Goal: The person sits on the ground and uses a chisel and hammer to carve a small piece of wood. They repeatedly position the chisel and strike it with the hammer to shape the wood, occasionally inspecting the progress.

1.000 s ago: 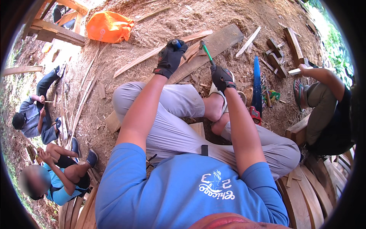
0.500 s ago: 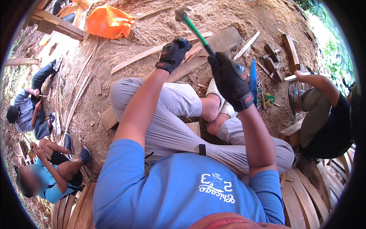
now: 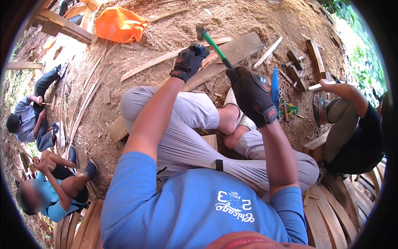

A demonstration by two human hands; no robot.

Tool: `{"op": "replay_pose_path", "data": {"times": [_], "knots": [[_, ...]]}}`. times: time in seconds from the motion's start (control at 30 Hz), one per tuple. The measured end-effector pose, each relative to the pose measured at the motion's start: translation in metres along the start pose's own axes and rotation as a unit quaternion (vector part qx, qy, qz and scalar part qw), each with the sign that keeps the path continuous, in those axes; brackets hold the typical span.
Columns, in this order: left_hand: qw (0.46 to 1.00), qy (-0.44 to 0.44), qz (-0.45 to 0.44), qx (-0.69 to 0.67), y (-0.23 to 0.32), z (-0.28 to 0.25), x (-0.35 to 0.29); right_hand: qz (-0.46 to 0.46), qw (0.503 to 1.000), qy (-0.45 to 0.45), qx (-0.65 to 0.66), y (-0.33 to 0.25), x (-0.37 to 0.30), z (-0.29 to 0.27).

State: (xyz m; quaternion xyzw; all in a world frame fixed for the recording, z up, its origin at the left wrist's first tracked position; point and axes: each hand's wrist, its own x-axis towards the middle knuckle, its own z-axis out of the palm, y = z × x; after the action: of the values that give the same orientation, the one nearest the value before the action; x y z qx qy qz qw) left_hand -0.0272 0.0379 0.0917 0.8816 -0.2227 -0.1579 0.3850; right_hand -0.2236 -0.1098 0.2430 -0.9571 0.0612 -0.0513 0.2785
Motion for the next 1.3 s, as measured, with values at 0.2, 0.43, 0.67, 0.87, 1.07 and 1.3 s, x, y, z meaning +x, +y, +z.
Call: {"op": "replay_pose_path", "data": {"times": [0.2, 0.43, 0.67, 0.87, 1.07, 1.3], "knots": [[0.998, -0.006, -0.011, -0.057, 0.005, 0.001, -0.003, -0.097, 0.965, 0.238, 0.056, -0.012, -0.009, 0.018], [0.998, 0.013, -0.01, -0.058, -0.001, 0.0, -0.018, 0.097, 0.989, 0.012, 0.112, -0.027, -0.003, -0.028], [0.996, -0.013, 0.082, 0.042, -0.035, 0.029, 0.003, 0.106, 0.99, -0.07, 0.063, -0.001, -0.008, 0.022], [0.997, -0.016, 0.005, -0.081, -0.038, 0.023, -0.004, 0.165, 0.972, 0.045, 0.159, 0.03, -0.005, 0.064], [0.997, -0.016, -0.061, -0.052, 0.0, -0.002, -0.011, 0.209, 0.973, -0.099, -0.017, 0.099, 0.01, 0.14], [0.992, 0.012, -0.015, -0.121, -0.01, -0.02, -0.018, 0.175, 0.965, -0.184, -0.061, 0.077, 0.022, 0.138]]}}
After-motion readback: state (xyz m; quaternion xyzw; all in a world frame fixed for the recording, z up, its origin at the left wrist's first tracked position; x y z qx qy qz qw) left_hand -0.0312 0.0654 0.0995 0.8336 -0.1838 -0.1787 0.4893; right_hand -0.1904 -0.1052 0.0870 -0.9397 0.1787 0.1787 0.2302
